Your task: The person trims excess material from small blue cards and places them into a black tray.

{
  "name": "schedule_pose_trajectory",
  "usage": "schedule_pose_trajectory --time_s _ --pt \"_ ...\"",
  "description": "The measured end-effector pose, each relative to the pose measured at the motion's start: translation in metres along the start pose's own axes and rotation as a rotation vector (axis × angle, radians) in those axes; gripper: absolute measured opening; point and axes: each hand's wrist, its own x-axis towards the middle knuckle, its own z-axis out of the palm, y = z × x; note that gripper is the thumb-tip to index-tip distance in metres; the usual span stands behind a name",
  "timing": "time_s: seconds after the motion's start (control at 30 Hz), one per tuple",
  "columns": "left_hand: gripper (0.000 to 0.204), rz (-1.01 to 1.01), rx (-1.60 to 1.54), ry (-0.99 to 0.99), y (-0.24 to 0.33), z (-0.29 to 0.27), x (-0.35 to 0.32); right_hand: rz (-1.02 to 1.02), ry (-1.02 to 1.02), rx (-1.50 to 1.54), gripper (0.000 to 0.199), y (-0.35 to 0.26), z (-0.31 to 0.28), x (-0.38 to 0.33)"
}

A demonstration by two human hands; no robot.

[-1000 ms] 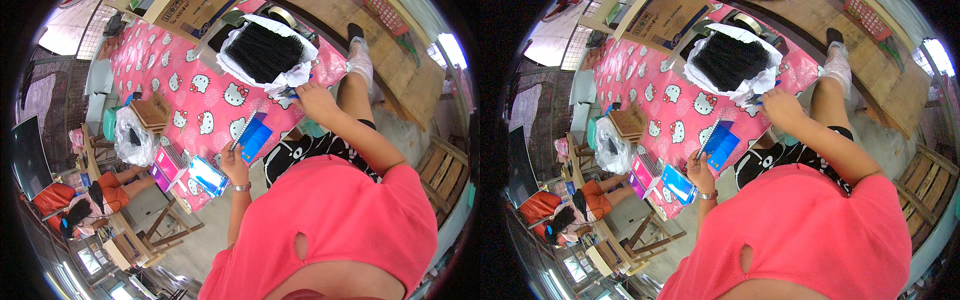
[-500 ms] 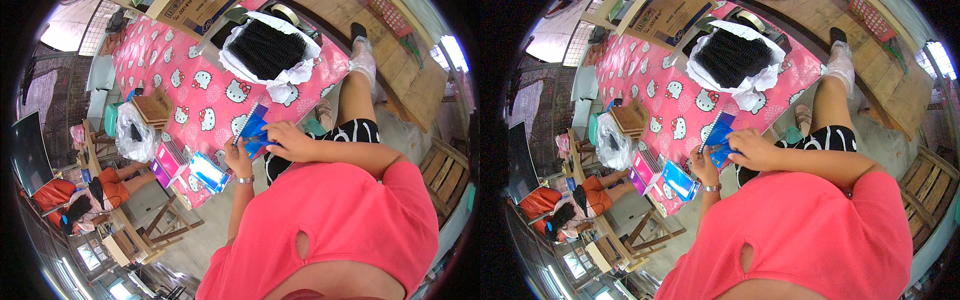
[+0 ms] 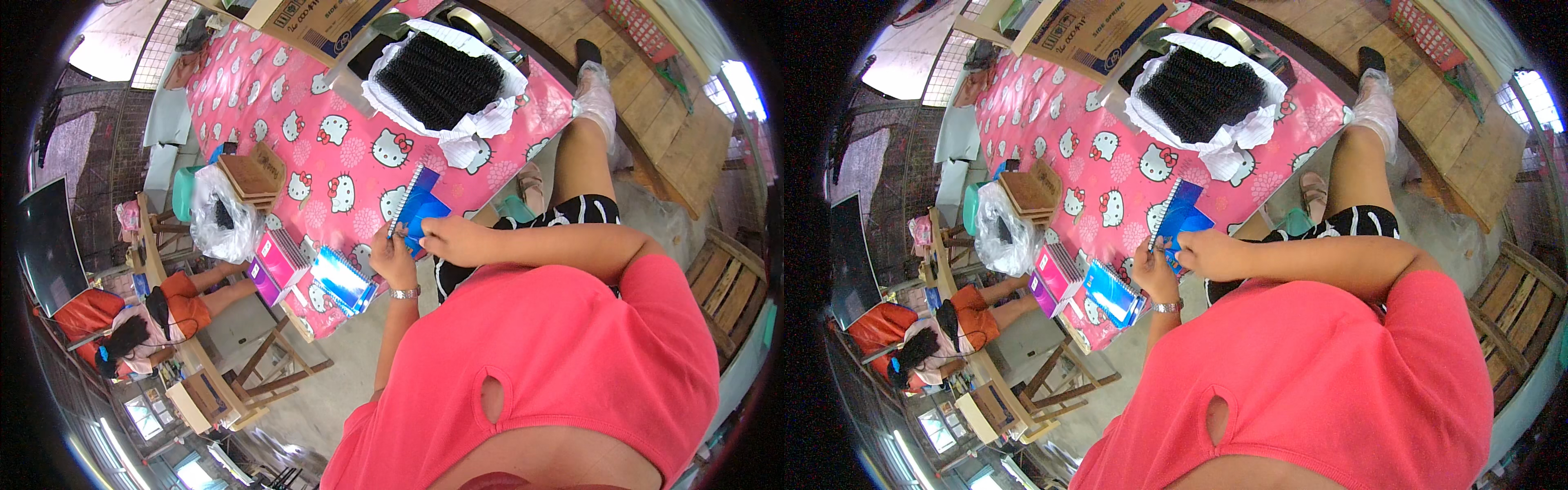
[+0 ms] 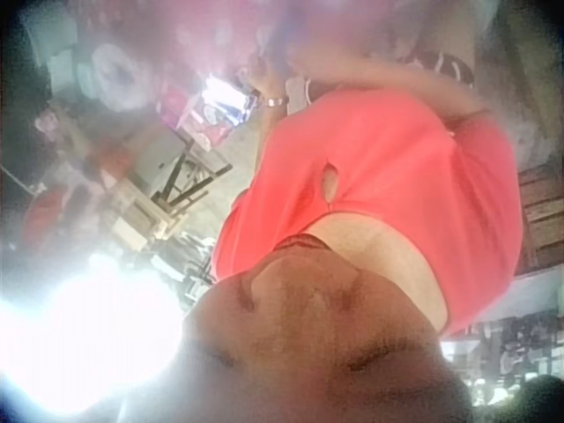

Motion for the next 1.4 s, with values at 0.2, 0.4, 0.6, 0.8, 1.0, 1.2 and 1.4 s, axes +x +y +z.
schedule_pose_trajectory --time_s 0.2,0.4,0.6,0.8,1.0,1.2,1.4 --pt "0.018 0.048 0.017 0.056 0.018 -0.010 -0.004 0.121 -0.131 0.305 0.029 0.012 -0.004 -0.005" --pt "0.022 0.183 0.411 -0.128 0.076 -0.054 0.018 -0.226 0.356 0.043 0.050 0.038 -0.042 -0.027" --pt "0.024 0.243 0.584 -0.449 0.081 -0.014 0.058 -0.173 0.127 -0.218 0.061 0.047 -0.036 -0.026" --pt "0.011 0.461 0.462 -0.196 0.053 0.017 0.027 -0.217 -0.028 -0.770 0.038 0.044 -0.018 -0.037" --pt "0.037 -0.333 0.801 -0.687 0.020 -0.048 -0.029 -0.435 0.082 -0.856 0.024 0.057 0.004 -0.036" --pt "0.041 -1.016 -0.416 -0.230 0.017 -0.014 -0.061 -0.415 0.041 -0.887 0.027 0.049 0.012 -0.026" --pt "0.035 -1.054 -0.617 -0.153 0.020 -0.001 -0.062 -0.397 0.041 -0.909 0.025 0.049 0.010 -0.024"
